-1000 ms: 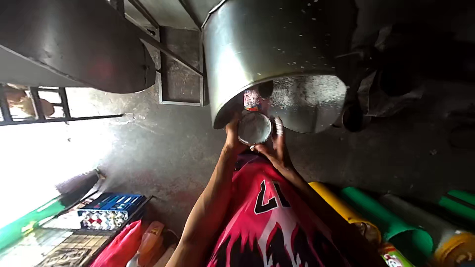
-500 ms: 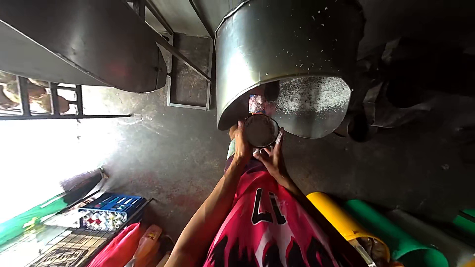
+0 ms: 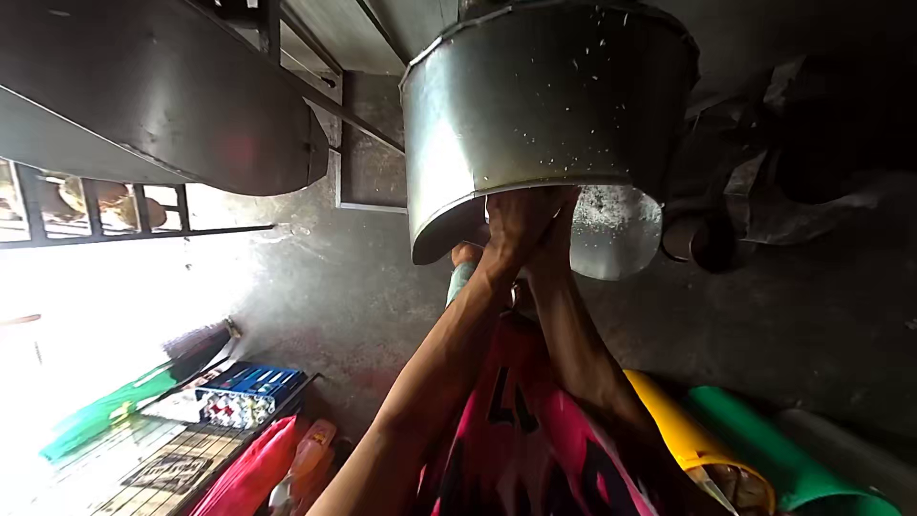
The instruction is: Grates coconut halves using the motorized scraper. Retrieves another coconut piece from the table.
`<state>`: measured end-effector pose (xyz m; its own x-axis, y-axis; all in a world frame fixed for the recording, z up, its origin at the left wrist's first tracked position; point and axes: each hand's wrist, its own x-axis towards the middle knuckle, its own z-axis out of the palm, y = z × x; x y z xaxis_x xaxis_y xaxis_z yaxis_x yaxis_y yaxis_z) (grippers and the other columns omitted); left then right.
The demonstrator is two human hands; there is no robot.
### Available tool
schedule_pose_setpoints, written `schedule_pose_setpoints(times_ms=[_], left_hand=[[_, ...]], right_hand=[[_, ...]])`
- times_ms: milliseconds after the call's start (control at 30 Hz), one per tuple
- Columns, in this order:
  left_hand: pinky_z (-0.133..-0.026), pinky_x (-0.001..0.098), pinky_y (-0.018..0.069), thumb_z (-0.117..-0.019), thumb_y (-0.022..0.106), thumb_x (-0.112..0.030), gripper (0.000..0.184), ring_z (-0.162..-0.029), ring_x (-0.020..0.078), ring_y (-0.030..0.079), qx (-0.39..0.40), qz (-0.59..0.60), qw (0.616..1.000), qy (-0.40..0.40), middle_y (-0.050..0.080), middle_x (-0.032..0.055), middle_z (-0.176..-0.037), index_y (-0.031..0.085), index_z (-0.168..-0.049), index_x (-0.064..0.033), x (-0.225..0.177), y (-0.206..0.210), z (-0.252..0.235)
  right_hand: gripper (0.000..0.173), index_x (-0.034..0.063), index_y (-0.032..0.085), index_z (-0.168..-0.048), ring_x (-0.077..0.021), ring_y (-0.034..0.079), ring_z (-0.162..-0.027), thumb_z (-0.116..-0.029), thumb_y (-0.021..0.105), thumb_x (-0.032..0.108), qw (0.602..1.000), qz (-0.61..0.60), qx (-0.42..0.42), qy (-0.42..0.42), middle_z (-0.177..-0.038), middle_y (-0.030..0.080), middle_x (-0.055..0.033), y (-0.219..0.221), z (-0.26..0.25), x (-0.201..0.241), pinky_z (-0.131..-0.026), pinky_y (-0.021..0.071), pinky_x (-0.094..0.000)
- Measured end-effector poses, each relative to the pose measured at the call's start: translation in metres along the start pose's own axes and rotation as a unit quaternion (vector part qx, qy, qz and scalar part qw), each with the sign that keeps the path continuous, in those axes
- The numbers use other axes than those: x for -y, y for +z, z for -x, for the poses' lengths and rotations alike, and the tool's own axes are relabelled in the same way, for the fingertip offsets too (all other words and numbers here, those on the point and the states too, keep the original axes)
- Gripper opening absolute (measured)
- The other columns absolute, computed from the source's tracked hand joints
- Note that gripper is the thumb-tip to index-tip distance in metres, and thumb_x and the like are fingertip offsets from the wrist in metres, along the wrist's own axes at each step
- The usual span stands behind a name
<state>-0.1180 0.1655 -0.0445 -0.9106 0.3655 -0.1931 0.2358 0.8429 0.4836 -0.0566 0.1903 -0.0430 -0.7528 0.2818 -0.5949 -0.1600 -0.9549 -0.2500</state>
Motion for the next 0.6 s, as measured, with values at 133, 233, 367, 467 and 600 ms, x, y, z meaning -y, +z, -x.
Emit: schedule_pose_setpoints(times_ms=[133, 233, 367, 467, 600], left_hand=[[-0.088, 0.0596, 0.0526, -0.0911, 0.062, -0.06, 0.056, -0.111, 0.0378, 0.068, -0.002, -0.077, 0.997, -0.008, 0.073, 0.0181, -0.113, 0.074, -0.113, -0.0103, -0.002, 0.008, 0.007], [-0.086, 0.0614, 0.0525, -0.0898, 0.066, -0.054, 0.053, -0.109, 0.0409, 0.068, -0.039, -0.037, 0.999, -0.007, 0.073, 0.0216, -0.11, 0.074, -0.109, -0.0059, 0.002, 0.013, 0.003], [-0.095, 0.0609, 0.0496, -0.0877, 0.069, -0.055, 0.057, -0.114, 0.0405, 0.066, -0.072, 0.005, 0.997, -0.009, 0.072, 0.0226, -0.113, 0.073, -0.112, -0.0039, 0.016, 0.02, 0.0], [-0.097, 0.058, 0.0506, -0.0846, 0.073, -0.056, 0.056, -0.111, 0.0359, 0.068, -0.119, 0.073, 0.99, 0.009, 0.073, 0.0197, -0.109, 0.074, -0.106, -0.0043, 0.03, 0.033, -0.005], [-0.099, 0.0477, 0.0535, -0.085, 0.07, -0.063, 0.068, -0.111, 0.0218, 0.068, -0.054, 0.25, 0.966, -0.027, 0.071, 0.0123, -0.112, 0.067, -0.119, -0.004, 0.052, 0.042, -0.002]], right_hand=[[0.06, 0.0214, 0.045, -0.146, -0.006, 0.052, -0.13, -0.1085, 0.016, 0.058, 0.994, 0.109, 0.024, 0.016, -0.139, 0.058, 0.0052, 0.009, 0.031, 0.014, -0.107, 0.0474, -0.0293], [0.062, 0.0204, 0.056, -0.125, -0.0115, 0.062, -0.113, -0.1043, 0.02, 0.066, 0.996, -0.02, -0.041, 0.074, -0.115, 0.067, 0.0007, 0.0, -0.011, 0.011, -0.095, 0.0544, -0.0379], [0.063, 0.02, 0.056, -0.121, -0.015, 0.063, -0.11, -0.1022, 0.022, 0.07, 0.991, -0.032, -0.092, 0.089, -0.11, 0.066, -0.0018, 0.0, -0.028, 0.004, -0.094, 0.0546, -0.0419], [0.063, 0.0187, 0.053, -0.131, -0.0171, 0.061, -0.119, -0.1034, 0.024, 0.068, 0.996, 0.005, -0.074, 0.048, -0.121, 0.064, -0.0039, -0.007, -0.029, -0.006, -0.101, 0.0519, -0.0441], [0.058, 0.0114, 0.06, -0.128, -0.0196, 0.063, -0.116, -0.1054, 0.038, 0.06, 0.987, 0.109, -0.106, -0.049, -0.12, 0.067, -0.0084, -0.02, -0.037, -0.022, -0.101, 0.0534, -0.0456]])
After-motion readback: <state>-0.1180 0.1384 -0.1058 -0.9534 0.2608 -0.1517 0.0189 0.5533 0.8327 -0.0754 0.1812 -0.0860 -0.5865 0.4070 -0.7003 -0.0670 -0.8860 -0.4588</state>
